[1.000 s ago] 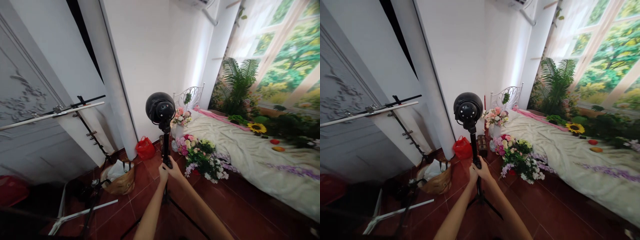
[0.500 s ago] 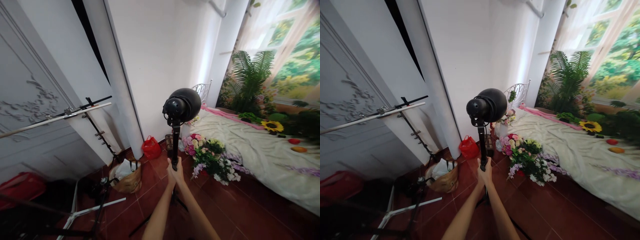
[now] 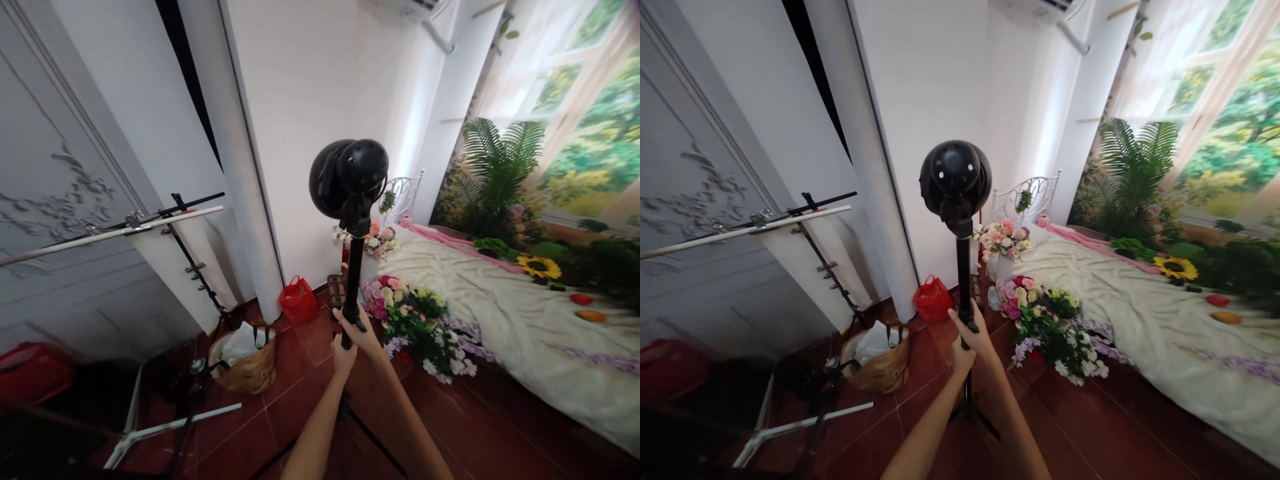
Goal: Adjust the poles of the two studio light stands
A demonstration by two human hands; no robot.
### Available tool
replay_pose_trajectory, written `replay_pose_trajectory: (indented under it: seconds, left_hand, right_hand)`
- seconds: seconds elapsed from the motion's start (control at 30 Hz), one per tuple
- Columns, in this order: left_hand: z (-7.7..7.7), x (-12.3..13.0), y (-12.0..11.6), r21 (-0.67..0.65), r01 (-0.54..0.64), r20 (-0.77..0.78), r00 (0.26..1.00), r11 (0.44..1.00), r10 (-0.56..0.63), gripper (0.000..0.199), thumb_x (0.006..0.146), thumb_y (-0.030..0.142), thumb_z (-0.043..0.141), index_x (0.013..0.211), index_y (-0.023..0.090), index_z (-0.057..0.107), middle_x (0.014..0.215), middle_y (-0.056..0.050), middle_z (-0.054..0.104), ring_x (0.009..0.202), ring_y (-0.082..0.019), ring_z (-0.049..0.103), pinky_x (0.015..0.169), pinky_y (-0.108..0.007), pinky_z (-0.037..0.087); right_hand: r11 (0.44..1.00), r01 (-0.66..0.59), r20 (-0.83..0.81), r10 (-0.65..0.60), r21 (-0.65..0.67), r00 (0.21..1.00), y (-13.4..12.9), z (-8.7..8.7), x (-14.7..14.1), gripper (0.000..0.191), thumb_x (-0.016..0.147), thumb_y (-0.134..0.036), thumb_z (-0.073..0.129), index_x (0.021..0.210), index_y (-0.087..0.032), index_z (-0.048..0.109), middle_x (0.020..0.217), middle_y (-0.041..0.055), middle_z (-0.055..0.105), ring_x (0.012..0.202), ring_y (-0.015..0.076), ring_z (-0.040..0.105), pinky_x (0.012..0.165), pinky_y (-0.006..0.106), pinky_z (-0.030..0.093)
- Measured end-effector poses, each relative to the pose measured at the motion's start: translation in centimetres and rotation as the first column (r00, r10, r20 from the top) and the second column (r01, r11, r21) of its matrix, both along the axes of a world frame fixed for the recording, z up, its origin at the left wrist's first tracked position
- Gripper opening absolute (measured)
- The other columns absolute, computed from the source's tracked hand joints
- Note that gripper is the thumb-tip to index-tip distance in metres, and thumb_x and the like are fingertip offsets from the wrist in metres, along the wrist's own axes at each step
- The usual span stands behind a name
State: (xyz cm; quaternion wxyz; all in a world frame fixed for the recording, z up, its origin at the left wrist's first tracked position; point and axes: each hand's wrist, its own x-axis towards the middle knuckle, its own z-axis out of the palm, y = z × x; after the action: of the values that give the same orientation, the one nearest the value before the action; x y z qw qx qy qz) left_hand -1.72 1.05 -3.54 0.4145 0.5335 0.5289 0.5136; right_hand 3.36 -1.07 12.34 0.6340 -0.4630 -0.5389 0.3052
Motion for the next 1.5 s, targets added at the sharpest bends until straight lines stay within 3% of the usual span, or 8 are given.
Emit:
replay_pose_trajectory:
  seconds: [0.1,0.27,0.5,0.77,0.93,1.23,1.33,1.5]
  left_hand:
    - [-0.8,0.1,0.2,0.108,0.005,-0.042,0.999,0.994,-0.001,0.015,0.066,0.024,0.060,0.076,0.014,0.063,0.075,-0.009,0.067,0.071,-0.021,0.062,0.066,-0.028,0.047]
    - [-0.8,0.2,0.2,0.091,-0.028,-0.022,0.999,0.995,0.030,0.013,0.064,0.024,0.061,0.072,0.014,0.062,0.069,-0.008,0.066,0.067,-0.020,0.062,0.062,-0.027,0.047]
    - [0.5,0.3,-0.2,0.026,-0.026,0.050,0.998,0.999,0.025,0.013,0.059,0.024,0.065,0.068,0.015,0.062,0.066,-0.007,0.066,0.068,-0.021,0.062,0.059,-0.026,0.047]
    - [0.0,0.6,0.1,0.050,-0.031,0.100,0.995,0.998,0.026,0.009,0.060,0.022,0.061,0.065,0.014,0.061,0.063,-0.006,0.064,0.064,-0.019,0.060,0.058,-0.026,0.046]
    - [-0.5,0.5,0.5,0.044,-0.013,0.093,0.996,0.999,0.009,0.010,0.059,0.022,0.062,0.063,0.013,0.060,0.061,-0.004,0.062,0.062,-0.017,0.058,0.057,-0.024,0.045]
    - [-0.9,0.6,0.6,0.044,0.001,0.105,0.995,0.999,-0.006,0.015,0.062,0.027,0.063,0.060,0.013,0.058,0.058,-0.002,0.058,0.058,-0.014,0.055,0.055,-0.023,0.043]
    - [-0.8,0.7,0.5,0.035,-0.014,0.070,0.998,0.999,0.012,0.017,0.063,0.028,0.062,0.057,0.014,0.057,0.055,-0.001,0.057,0.056,-0.014,0.055,0.055,-0.023,0.043]
    - [-0.7,0.6,0.4,0.043,0.010,0.053,0.999,0.999,-0.012,0.016,0.065,0.029,0.060,0.059,0.014,0.058,0.055,-0.001,0.056,0.055,-0.013,0.054,0.055,-0.022,0.042]
  right_hand:
    - [1.000,-0.023,0.035,0.023,0.010,0.999,0.2,1.8,0.3,0.030,0.074,-0.042,0.062,0.087,-0.019,0.047,0.072,-0.0020,0.052,0.064,0.0122,0.051,0.064,0.025,0.047]
    - [0.992,0.098,0.011,-0.100,0.078,0.995,0.4,3.4,-0.5,0.028,0.078,-0.042,0.058,0.089,-0.020,0.046,0.076,-0.0008,0.053,0.071,0.0128,0.053,0.068,0.025,0.047]
    - [0.975,0.204,0.019,-0.206,0.083,0.978,0.4,3.7,-1.2,0.031,0.077,-0.044,0.059,0.090,-0.020,0.044,0.075,-0.0007,0.053,0.071,0.0134,0.054,0.065,0.024,0.047]
    - [0.994,0.103,0.115,-0.105,0.024,0.988,-0.5,3.1,0.0,0.036,0.078,-0.043,0.058,0.101,-0.020,0.043,0.077,-0.0002,0.059,0.069,0.0149,0.058,0.064,0.026,0.048]
    - [1.000,-0.006,0.229,0.011,-0.020,0.973,-2.0,-0.3,2.0,0.046,0.076,-0.038,0.061,0.114,-0.019,0.042,0.099,0.0073,0.063,0.087,0.0192,0.062,0.080,0.033,0.049]
    - [0.984,-0.107,0.335,0.149,-0.140,0.930,-4.1,-12.5,5.9,0.035,0.084,-0.036,0.047,0.116,-0.022,0.052,0.121,0.0073,0.056,0.116,0.0203,0.050,0.100,0.042,0.038]
    - [0.976,-0.110,0.278,0.161,-0.189,0.947,-4.1,-14.2,6.0,0.038,0.088,-0.037,0.040,0.123,-0.024,0.047,0.126,0.0059,0.054,0.118,0.0191,0.049,0.100,0.042,0.038]
    - [0.985,-0.110,0.265,0.142,-0.129,0.954,-2.9,-15.2,5.6,0.037,0.089,-0.034,0.039,0.122,-0.021,0.047,0.123,0.0074,0.055,0.115,0.0187,0.051,0.101,0.041,0.037]
